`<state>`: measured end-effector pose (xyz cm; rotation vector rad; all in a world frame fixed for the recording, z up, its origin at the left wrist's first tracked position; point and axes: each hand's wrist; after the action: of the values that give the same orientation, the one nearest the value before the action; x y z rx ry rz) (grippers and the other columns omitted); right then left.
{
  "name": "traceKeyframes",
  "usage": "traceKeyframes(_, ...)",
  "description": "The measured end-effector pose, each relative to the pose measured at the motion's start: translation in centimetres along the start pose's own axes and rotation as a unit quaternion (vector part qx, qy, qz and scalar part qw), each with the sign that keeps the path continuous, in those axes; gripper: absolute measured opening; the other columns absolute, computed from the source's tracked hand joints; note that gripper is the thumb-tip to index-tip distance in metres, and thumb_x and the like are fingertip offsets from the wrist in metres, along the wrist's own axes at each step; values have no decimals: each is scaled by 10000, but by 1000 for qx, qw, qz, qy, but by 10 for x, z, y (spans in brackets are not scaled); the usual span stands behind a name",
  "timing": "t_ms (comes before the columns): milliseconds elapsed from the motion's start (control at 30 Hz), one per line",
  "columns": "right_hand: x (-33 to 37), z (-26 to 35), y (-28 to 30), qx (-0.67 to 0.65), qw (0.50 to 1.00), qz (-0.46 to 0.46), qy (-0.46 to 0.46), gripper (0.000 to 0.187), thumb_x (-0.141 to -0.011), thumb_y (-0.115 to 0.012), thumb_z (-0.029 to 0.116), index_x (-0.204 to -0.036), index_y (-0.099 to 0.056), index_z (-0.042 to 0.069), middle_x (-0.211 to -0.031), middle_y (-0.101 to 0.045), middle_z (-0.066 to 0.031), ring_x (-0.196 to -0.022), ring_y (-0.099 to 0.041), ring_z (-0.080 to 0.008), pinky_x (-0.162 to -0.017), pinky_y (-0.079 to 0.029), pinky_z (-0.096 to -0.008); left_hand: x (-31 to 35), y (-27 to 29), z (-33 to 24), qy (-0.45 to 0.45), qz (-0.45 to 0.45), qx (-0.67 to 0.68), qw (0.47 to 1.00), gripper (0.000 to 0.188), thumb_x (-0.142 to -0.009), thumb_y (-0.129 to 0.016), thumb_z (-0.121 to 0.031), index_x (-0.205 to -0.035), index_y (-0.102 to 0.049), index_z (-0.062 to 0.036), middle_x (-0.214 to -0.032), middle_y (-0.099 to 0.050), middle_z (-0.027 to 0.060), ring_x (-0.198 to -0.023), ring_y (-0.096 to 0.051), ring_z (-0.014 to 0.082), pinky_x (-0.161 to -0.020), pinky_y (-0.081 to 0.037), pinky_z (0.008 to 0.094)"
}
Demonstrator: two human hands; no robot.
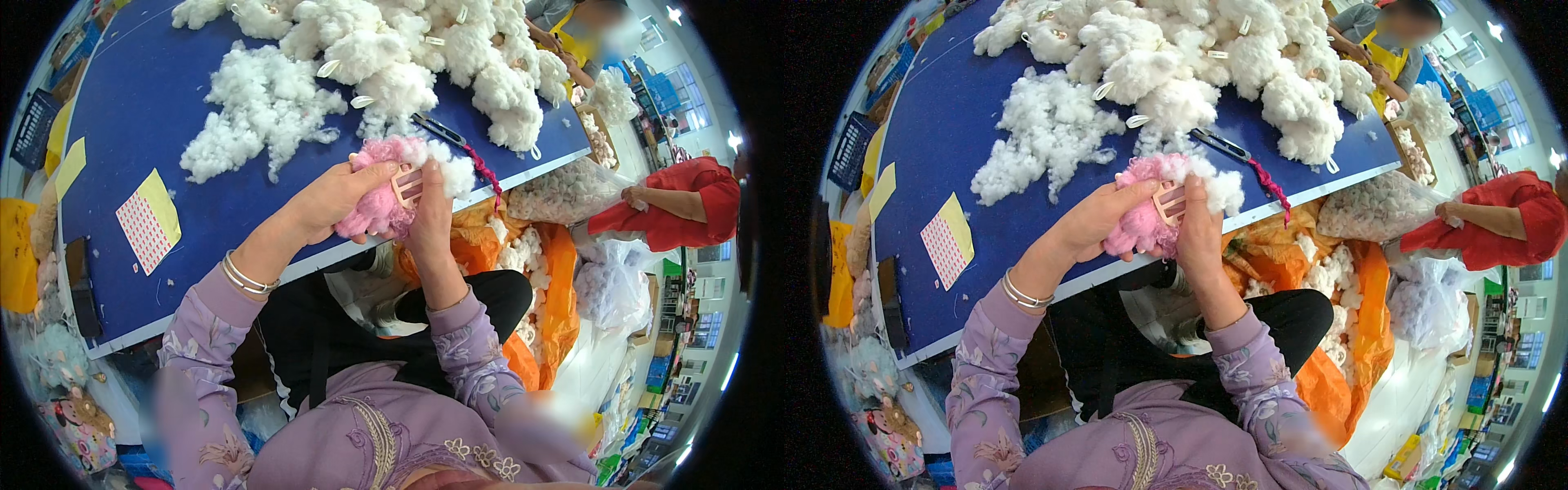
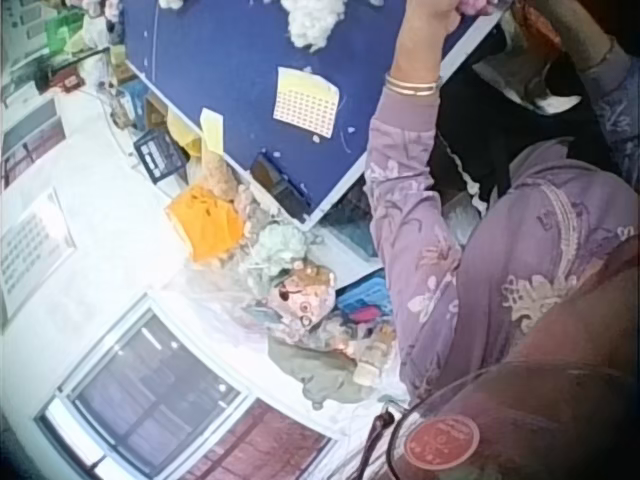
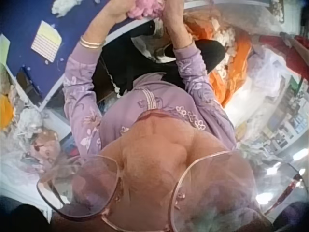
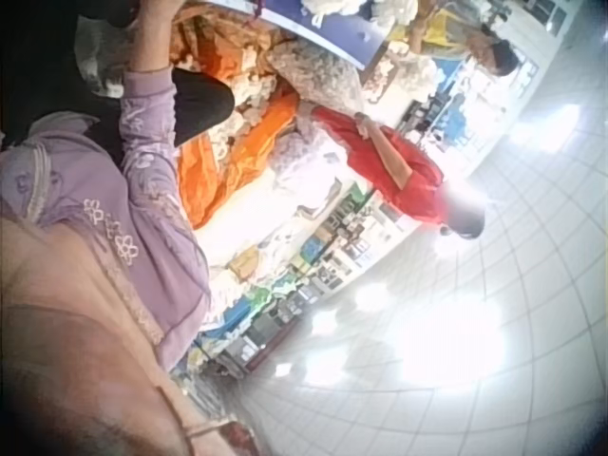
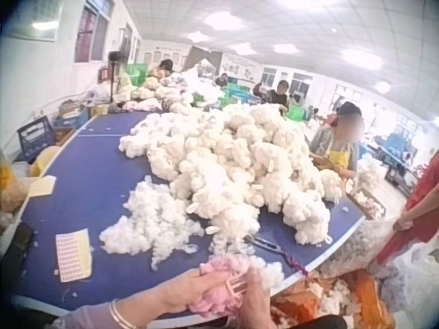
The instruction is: The person stuffs a pink plush toy with white cotton batting using both hands. They repeatedly pull cotton from a pile on the table, insert it into the toy, and adjust the filling to shape the toy. The person works at a blue table in a workshop with other workers visible in the background.
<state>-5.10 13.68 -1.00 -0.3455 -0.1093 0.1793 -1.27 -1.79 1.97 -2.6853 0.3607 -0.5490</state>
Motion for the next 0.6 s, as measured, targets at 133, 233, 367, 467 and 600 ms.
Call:
traceKeyframes(133, 0, -1, 5, 46, 999, 25, 13, 386, -1019, -445, 362, -1123, -597, 23, -943, -646, -59, -799, -606, -107, -687, -491, -253, -2, 0, 4, -11, 4, 56, 998, 372, -972, -530, -380, -1133, -613, -55, -869, -687, 53, -657, -655, 116, -434, -508, 247)
traceKeyframes(233, -2, -8, 18, 129, 989, 50, 57, 388, -1019, -434, 350, -1156, -586, 20, -939, -643, -56, -796, -607, -106, -690, -493, -252, -3, -1, 5, -22, -6, 91, 996, 308, -959, -562, -317, -1105, -629, -55, -899, -690, 59, -680, -660, 113, -454, -511, 242)
traceKeyframes(367, -5, -14, 15, 16, 999, 36, 24, 383, -1025, -426, 333, -1124, -606, 10, -906, -644, -41, -776, -597, -98, -686, -484, -252, -4, 0, 7, -40, -24, 99, 994, 242, -936, -598, -233, -1067, -652, -37, -936, -692, 62, -726, -664, 113, -527, -533, 248)
traceKeyframes(467, -3, -10, 21, 300, 942, 57, 137, 380, -1035, -412, 319, -1146, -598, 6, -910, -650, -40, -802, -610, -103, -704, -488, -248, -4, 2, 9, -63, -30, 85, 994, 222, -921, -618, -190, -1057, -662, -21, -952, -693, 61, -781, -667, 115, -621, -548, 258)
traceKeyframes(600, -4, 0, 25, 217, 975, 44, 9, 383, -1044, -404, 303, -1227, -558, 5, -962, -664, -55, -866, -647, -145, -751, -496, -258, 0, -4, 6, -94, -23, 80, 992, 210, -912, -632, -159, -1055, -670, -9, -965, -692, 59, -840, -667, 122, -729, -545, 268)
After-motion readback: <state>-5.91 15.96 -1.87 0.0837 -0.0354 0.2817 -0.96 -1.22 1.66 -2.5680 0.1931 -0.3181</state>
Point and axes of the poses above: each hand's wrist, its own x-axis away from the middle knuckle, its own y-axis out of the back of the hand, z = x × y
